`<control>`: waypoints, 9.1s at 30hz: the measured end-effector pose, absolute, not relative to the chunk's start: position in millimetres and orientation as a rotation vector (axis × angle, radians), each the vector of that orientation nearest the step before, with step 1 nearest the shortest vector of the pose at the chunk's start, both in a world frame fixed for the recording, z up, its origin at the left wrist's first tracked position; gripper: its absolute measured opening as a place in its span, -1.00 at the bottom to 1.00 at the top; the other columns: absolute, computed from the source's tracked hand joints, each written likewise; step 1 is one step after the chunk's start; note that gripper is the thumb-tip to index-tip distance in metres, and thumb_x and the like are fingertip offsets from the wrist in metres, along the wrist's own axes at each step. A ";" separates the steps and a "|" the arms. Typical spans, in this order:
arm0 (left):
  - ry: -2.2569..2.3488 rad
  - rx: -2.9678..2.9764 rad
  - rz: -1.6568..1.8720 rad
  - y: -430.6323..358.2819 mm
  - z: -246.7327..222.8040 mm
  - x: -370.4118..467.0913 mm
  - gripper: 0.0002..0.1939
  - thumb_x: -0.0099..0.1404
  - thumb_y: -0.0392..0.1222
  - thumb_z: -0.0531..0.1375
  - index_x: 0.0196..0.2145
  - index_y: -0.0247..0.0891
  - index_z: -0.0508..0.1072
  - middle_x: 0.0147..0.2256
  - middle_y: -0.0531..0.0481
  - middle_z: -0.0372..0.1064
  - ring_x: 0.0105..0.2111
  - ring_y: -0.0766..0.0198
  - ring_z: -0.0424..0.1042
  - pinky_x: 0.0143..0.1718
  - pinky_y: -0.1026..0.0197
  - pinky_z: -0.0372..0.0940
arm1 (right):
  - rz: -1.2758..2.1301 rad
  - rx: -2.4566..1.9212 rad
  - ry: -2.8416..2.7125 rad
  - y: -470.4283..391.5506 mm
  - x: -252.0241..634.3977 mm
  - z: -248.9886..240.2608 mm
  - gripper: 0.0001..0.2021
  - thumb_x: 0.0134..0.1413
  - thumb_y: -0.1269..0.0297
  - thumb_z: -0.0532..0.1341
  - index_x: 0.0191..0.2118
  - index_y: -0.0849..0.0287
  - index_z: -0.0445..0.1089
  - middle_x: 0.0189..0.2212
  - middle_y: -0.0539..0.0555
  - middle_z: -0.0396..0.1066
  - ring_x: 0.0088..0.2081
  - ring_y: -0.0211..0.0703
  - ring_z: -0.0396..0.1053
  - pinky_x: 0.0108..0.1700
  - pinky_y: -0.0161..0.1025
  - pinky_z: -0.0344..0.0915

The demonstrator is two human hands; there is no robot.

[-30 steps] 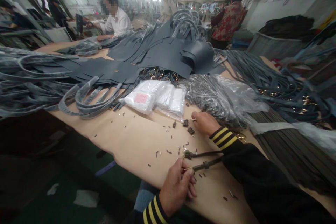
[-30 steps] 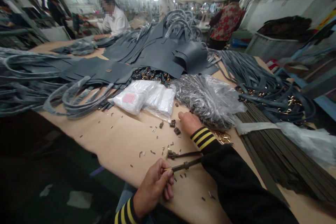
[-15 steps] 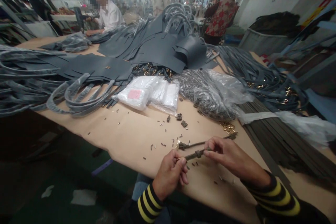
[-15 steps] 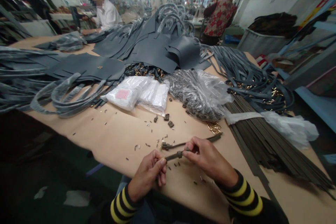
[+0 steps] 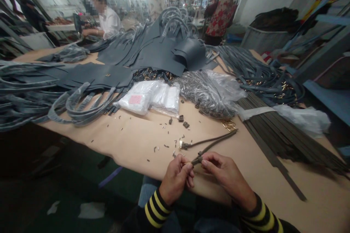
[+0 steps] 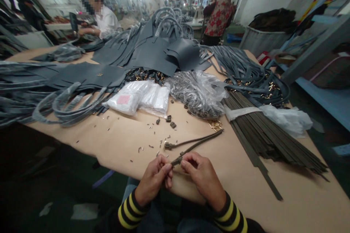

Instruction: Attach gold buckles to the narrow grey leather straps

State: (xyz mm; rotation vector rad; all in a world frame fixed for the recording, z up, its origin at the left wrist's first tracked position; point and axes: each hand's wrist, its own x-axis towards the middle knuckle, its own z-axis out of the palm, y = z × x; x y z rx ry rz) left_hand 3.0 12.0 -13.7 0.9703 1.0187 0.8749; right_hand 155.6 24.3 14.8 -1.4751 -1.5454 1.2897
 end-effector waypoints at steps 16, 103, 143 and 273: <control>0.909 0.964 0.855 13.3 -10.4 -1.4 -0.75 0.12 -0.08 0.10 -0.52 -0.32 0.17 -0.68 0.14 0.25 -0.77 0.53 0.18 -0.74 0.45 0.08 | 1.461 -1.370 -1.458 20.4 149.9 14.0 -0.88 -0.19 0.30 0.18 -0.47 0.19 0.23 -0.57 -0.07 0.23 -0.50 -0.26 0.26 -0.47 -0.34 0.21; 1.007 1.624 0.719 9.3 -8.2 -7.6 -0.76 0.18 -0.19 0.01 -0.23 -0.33 0.34 -0.40 -0.06 0.38 -0.39 0.30 0.32 -0.34 0.29 0.20 | 1.509 -1.284 -2.139 23.7 164.1 23.2 -0.73 0.05 0.25 -0.05 -0.60 0.20 0.15 -0.65 -0.11 0.05 -0.58 -0.32 0.06 -0.54 -0.37 0.01; 1.438 2.618 1.008 55.9 -29.2 7.4 -0.87 0.19 -0.30 -0.05 -0.34 -0.27 0.27 -0.38 -0.09 0.31 -0.36 0.21 0.33 -0.35 0.19 0.31 | 0.177 -2.252 -1.939 91.0 261.2 32.4 -0.76 0.11 0.38 -0.08 -0.33 0.29 0.31 -0.37 0.26 0.37 -0.30 -0.04 0.34 -0.30 -0.19 0.17; 1.265 1.690 0.973 -26.1 11.8 -0.5 -0.88 0.07 -0.44 0.01 -0.50 -0.26 0.20 -0.35 -0.05 0.17 -0.30 0.24 0.22 -0.29 0.18 0.20 | 1.863 -1.202 -1.332 -12.3 139.6 4.9 -0.70 -0.10 0.06 0.15 -0.47 0.24 0.18 -0.75 -0.15 0.19 -0.75 -0.47 0.04 -0.71 -0.49 -0.09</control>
